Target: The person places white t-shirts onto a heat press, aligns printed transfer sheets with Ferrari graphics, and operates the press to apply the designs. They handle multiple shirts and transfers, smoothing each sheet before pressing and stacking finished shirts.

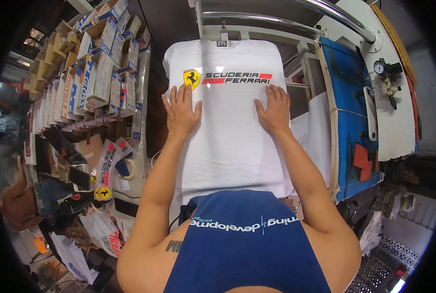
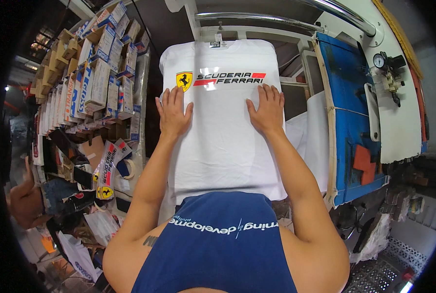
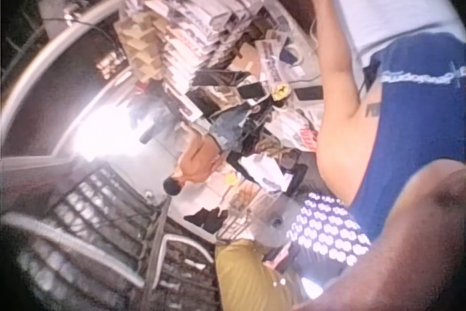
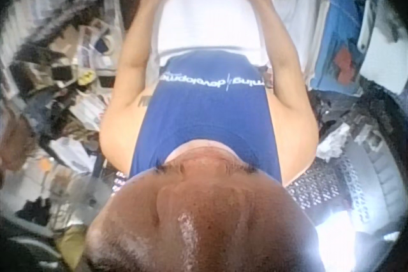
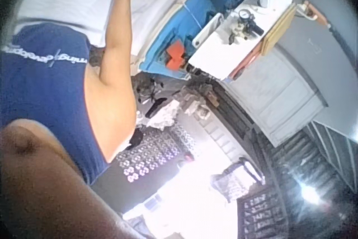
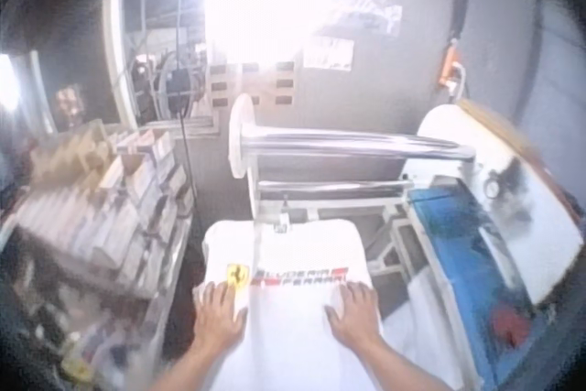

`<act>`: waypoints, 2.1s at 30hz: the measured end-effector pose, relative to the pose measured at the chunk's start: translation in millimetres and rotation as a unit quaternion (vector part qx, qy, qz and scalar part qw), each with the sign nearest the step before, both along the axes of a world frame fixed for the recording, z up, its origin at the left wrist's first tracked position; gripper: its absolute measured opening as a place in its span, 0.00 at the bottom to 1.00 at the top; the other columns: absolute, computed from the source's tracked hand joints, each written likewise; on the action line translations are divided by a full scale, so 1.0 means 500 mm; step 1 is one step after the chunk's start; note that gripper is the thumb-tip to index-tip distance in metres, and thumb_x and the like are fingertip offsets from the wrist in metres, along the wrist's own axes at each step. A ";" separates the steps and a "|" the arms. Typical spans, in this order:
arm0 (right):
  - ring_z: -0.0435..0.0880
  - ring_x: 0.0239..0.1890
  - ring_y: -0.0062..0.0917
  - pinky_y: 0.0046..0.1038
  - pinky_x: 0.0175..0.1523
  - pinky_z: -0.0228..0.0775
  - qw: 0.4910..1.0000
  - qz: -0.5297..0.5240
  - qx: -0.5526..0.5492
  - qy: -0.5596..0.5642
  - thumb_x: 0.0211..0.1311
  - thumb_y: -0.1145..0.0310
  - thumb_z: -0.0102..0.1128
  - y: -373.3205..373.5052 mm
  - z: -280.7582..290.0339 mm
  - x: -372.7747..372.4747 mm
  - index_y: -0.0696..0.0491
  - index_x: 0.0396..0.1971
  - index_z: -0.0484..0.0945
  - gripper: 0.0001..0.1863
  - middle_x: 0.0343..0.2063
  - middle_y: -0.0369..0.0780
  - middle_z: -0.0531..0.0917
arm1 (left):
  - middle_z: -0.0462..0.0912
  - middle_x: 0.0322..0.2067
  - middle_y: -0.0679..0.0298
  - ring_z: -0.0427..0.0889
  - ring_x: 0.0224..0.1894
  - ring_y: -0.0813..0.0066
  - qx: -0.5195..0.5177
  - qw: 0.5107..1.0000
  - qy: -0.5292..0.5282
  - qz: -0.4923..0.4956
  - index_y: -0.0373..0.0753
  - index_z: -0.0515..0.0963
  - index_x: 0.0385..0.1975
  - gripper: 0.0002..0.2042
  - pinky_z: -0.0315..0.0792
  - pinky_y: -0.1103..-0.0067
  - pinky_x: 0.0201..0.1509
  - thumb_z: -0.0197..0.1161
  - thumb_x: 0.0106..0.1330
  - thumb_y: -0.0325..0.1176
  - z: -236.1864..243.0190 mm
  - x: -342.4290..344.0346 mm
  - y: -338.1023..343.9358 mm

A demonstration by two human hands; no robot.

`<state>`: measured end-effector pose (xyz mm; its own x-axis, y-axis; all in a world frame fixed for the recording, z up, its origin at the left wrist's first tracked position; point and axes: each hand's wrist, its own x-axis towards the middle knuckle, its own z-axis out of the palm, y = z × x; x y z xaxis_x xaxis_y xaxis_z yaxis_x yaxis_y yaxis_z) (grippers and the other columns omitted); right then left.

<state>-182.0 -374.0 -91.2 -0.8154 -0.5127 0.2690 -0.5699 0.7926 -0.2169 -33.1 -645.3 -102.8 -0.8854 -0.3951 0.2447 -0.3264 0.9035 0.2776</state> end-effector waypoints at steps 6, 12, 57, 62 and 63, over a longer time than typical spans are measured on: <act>0.62 0.72 0.44 0.53 0.77 0.45 1.000 0.001 -0.001 0.010 0.67 0.48 0.58 0.000 -0.004 -0.001 0.55 0.63 0.73 0.32 0.66 0.47 0.71 | 0.67 0.68 0.54 0.55 0.75 0.47 -0.007 1.000 0.029 -0.005 0.34 0.67 0.68 0.30 0.39 0.43 0.78 0.59 0.70 0.46 0.002 -0.001 -0.001; 0.64 0.70 0.43 0.52 0.76 0.47 0.999 0.011 -0.030 0.024 0.65 0.51 0.63 -0.002 0.004 0.003 0.55 0.58 0.77 0.28 0.63 0.48 0.72 | 0.70 0.65 0.55 0.59 0.72 0.49 -0.007 0.999 0.036 -0.003 0.34 0.70 0.65 0.29 0.41 0.42 0.77 0.61 0.67 0.44 0.008 0.002 0.004; 0.67 0.67 0.42 0.49 0.74 0.52 0.998 0.001 -0.053 0.016 0.63 0.55 0.66 -0.003 0.013 0.004 0.58 0.56 0.76 0.28 0.61 0.47 0.73 | 0.72 0.62 0.50 0.64 0.68 0.44 0.012 0.997 0.080 -0.014 0.32 0.74 0.59 0.26 0.59 0.54 0.71 0.64 0.65 0.40 0.010 -0.002 0.001; 0.68 0.65 0.41 0.48 0.72 0.54 1.000 -0.014 -0.027 -0.005 0.60 0.53 0.66 -0.002 0.009 -0.017 0.55 0.53 0.78 0.26 0.60 0.45 0.74 | 0.75 0.58 0.54 0.66 0.66 0.47 0.018 0.996 0.090 -0.001 0.37 0.76 0.55 0.22 0.60 0.53 0.69 0.66 0.63 0.40 -0.006 -0.009 -0.010; 0.68 0.64 0.41 0.47 0.71 0.55 1.000 -0.007 -0.011 -0.005 0.60 0.53 0.67 0.002 0.007 -0.027 0.54 0.53 0.79 0.26 0.60 0.45 0.74 | 0.76 0.57 0.56 0.67 0.64 0.48 0.042 0.996 0.080 0.006 0.39 0.78 0.52 0.21 0.61 0.53 0.67 0.67 0.62 0.40 -0.008 -0.010 -0.028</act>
<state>-195.5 -373.0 -87.8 -0.8249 -0.4960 0.2712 -0.5570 0.7951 -0.2399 -37.9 -659.3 -107.0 -0.8329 -0.4299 0.3485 -0.2824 0.8717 0.4006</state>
